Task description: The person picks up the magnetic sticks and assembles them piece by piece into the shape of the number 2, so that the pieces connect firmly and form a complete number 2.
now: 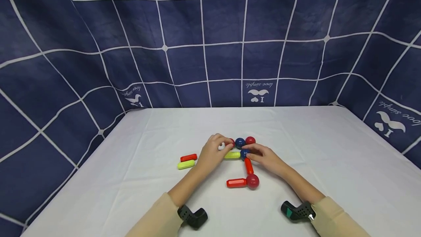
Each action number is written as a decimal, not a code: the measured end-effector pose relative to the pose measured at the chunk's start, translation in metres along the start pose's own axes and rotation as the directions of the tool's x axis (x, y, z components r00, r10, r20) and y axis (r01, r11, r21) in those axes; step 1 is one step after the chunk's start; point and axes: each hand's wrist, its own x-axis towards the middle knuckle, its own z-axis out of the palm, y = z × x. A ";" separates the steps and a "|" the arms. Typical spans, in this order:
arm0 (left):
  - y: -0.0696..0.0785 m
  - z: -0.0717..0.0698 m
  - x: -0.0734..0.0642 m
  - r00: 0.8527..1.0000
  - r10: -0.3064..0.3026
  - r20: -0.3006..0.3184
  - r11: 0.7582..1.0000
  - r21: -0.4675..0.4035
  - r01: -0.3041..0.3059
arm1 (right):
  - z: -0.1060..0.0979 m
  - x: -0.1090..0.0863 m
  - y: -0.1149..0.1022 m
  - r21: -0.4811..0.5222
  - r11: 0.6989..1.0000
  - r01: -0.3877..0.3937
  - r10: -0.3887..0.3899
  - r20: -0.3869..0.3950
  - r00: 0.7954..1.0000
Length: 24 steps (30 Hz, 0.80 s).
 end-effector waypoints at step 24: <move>-0.025 0.020 0.026 0.977 -0.203 0.066 0.962 -0.175 0.211 | 0.000 0.000 0.000 0.011 1.000 0.013 -0.013 0.014 1.000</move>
